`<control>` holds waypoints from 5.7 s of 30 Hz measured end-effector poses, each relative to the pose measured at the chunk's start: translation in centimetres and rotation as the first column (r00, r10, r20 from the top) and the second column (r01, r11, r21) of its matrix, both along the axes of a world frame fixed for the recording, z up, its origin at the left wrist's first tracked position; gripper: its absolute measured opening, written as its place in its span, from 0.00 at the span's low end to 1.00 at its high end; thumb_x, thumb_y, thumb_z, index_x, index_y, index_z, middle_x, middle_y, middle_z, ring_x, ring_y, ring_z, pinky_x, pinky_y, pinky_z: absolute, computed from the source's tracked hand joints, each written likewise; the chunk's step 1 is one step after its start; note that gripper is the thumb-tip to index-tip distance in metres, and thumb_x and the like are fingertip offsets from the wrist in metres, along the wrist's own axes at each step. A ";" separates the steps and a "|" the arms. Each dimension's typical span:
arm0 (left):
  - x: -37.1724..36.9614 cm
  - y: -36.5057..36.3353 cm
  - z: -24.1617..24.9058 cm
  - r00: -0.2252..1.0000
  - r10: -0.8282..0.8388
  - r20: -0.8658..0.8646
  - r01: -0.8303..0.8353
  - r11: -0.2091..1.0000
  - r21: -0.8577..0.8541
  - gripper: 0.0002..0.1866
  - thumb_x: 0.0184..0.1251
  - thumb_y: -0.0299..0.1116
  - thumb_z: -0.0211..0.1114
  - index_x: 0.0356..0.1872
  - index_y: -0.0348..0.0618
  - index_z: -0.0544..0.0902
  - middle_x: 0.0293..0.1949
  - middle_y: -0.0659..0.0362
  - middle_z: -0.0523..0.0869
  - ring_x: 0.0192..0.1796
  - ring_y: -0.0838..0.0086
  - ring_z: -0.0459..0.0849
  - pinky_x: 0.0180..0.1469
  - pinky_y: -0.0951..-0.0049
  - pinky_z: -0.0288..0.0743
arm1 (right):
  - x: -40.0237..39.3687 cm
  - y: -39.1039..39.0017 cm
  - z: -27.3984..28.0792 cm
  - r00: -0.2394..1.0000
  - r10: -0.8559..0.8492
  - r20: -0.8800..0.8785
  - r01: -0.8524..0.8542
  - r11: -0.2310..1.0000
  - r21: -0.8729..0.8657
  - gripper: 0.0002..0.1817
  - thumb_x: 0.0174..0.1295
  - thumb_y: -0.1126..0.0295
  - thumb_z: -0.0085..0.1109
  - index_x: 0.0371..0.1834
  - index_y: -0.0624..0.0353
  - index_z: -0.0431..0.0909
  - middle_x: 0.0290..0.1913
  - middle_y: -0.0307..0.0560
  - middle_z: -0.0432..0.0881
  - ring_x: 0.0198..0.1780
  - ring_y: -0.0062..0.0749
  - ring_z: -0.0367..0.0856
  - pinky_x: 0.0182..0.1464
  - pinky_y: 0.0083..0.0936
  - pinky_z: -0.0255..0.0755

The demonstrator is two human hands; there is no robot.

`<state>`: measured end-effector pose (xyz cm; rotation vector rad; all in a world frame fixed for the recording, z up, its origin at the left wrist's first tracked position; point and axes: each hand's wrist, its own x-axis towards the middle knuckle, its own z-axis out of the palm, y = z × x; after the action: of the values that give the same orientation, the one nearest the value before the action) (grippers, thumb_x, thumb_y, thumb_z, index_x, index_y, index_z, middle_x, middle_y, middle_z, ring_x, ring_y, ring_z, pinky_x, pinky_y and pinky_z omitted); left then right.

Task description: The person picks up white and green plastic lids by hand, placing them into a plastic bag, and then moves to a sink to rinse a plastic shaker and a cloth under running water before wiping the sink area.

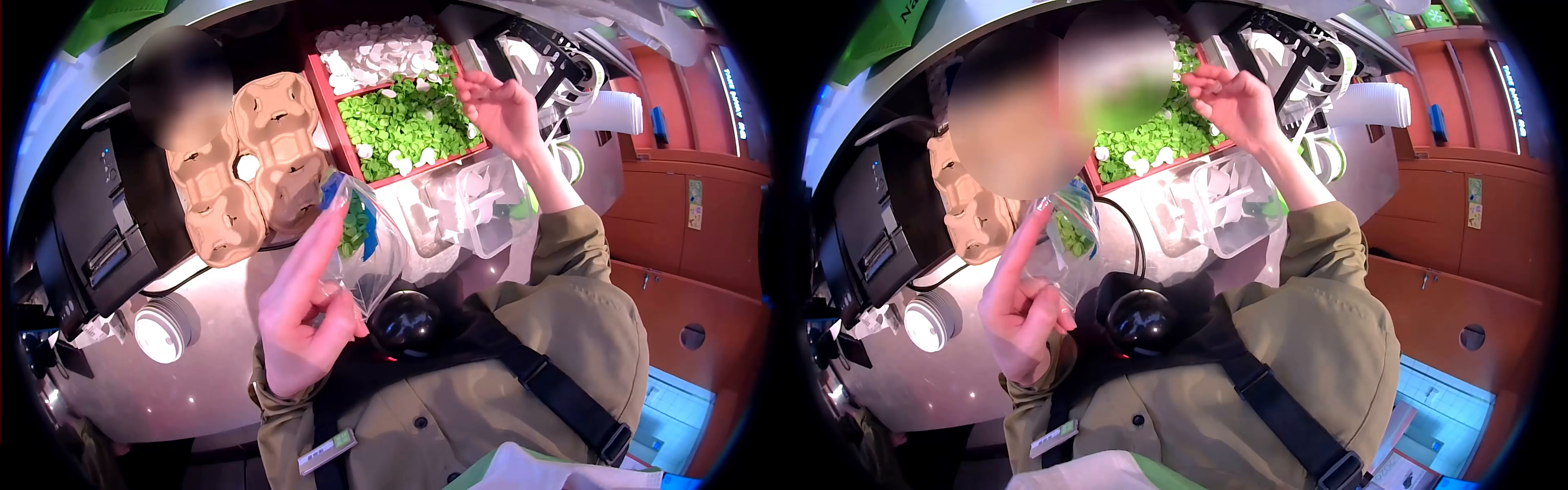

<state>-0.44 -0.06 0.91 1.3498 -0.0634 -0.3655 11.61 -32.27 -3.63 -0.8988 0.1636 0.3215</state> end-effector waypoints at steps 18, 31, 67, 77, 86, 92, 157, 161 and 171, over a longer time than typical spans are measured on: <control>0.0 0.2 -0.3 0.998 -0.043 0.036 0.044 0.999 -0.021 0.31 0.47 0.13 0.44 0.60 0.25 0.61 0.62 0.47 0.65 0.19 0.86 0.74 0.21 0.88 0.68 | 0.2 3.2 -1.8 0.871 0.491 0.002 0.161 -0.283 -0.945 0.10 0.49 0.68 0.57 0.32 0.62 0.79 0.26 0.48 0.75 0.29 0.37 0.75 0.35 0.29 0.69; -0.1 0.3 -0.6 0.994 -0.054 0.094 0.056 0.998 -0.025 0.31 0.46 0.13 0.43 0.60 0.25 0.63 0.61 0.46 0.66 0.18 0.85 0.74 0.21 0.87 0.69 | 0.9 -0.6 0.8 0.968 0.022 -0.250 -0.141 0.871 -0.471 0.04 0.60 0.75 0.50 0.37 0.62 0.72 0.33 0.39 0.77 0.16 0.08 0.52 0.14 0.09 0.45; -0.2 0.2 -0.3 0.992 -0.062 0.113 0.067 0.997 -0.037 0.32 0.44 0.12 0.42 0.59 0.26 0.65 0.60 0.46 0.67 0.18 0.84 0.75 0.21 0.86 0.69 | 4.9 -1.2 -2.1 0.987 0.138 0.078 -0.012 0.551 -0.834 0.13 0.59 0.63 0.53 0.37 0.62 0.78 0.22 0.41 0.75 0.19 0.25 0.67 0.22 0.19 0.60; -0.2 0.5 -0.1 0.992 -0.081 0.096 0.087 0.995 -0.053 0.31 0.46 0.10 0.45 0.58 0.31 0.67 0.60 0.46 0.68 0.24 0.82 0.79 0.24 0.84 0.72 | 7.3 -2.6 -3.6 0.836 0.538 0.109 0.117 0.019 -0.993 0.12 0.52 0.65 0.60 0.35 0.62 0.81 0.27 0.49 0.81 0.30 0.28 0.78 0.36 0.23 0.70; -0.3 0.3 -0.1 0.988 -0.081 0.135 0.086 0.996 -0.036 0.32 0.44 0.12 0.42 0.59 0.27 0.65 0.60 0.45 0.67 0.18 0.84 0.74 0.21 0.86 0.68 | 4.4 -1.7 -0.4 0.994 0.044 -0.103 -0.073 0.952 -0.298 0.09 0.59 0.68 0.43 0.33 0.60 0.72 0.17 0.34 0.65 0.15 0.15 0.51 0.18 0.13 0.46; -0.3 0.2 -0.2 0.987 -0.103 0.125 0.110 0.993 -0.045 0.32 0.45 0.11 0.44 0.59 0.29 0.66 0.60 0.45 0.67 0.21 0.83 0.77 0.22 0.85 0.70 | 3.9 -1.7 -0.3 0.968 0.247 0.049 -0.059 0.413 -0.909 0.10 0.57 0.72 0.48 0.34 0.64 0.78 0.30 0.39 0.79 0.19 0.15 0.64 0.23 0.13 0.59; 0.5 0.9 -1.9 0.945 -0.174 0.277 0.202 0.976 -0.076 0.33 0.48 0.08 0.48 0.61 0.36 0.66 0.62 0.44 0.64 0.31 0.77 0.82 0.26 0.81 0.76 | 25.4 5.0 -7.7 0.977 -0.012 -0.215 -0.008 0.996 -0.089 0.12 0.64 0.63 0.46 0.32 0.62 0.68 0.22 0.40 0.66 0.20 0.21 0.63 0.22 0.14 0.60; 0.5 1.0 -1.8 0.942 -0.190 0.278 0.215 0.975 -0.062 0.33 0.48 0.08 0.48 0.61 0.36 0.66 0.62 0.44 0.64 0.30 0.77 0.82 0.26 0.81 0.77 | 25.7 5.5 -8.0 0.979 -0.017 -0.205 0.003 0.998 -0.069 0.12 0.63 0.63 0.46 0.32 0.62 0.68 0.22 0.41 0.66 0.20 0.21 0.63 0.22 0.14 0.60; 0.6 0.9 -1.7 0.937 -0.206 0.281 0.233 0.970 -0.066 0.32 0.49 0.09 0.48 0.61 0.35 0.65 0.62 0.43 0.64 0.30 0.77 0.82 0.27 0.82 0.77 | 25.1 5.7 -8.2 0.976 -0.021 -0.219 0.014 0.999 -0.033 0.11 0.63 0.64 0.46 0.32 0.62 0.68 0.22 0.42 0.67 0.21 0.22 0.63 0.22 0.15 0.60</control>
<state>0.18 0.81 -0.74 1.2911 -0.4602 -0.3570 36.74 -26.57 -11.81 -0.8915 0.3811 0.4021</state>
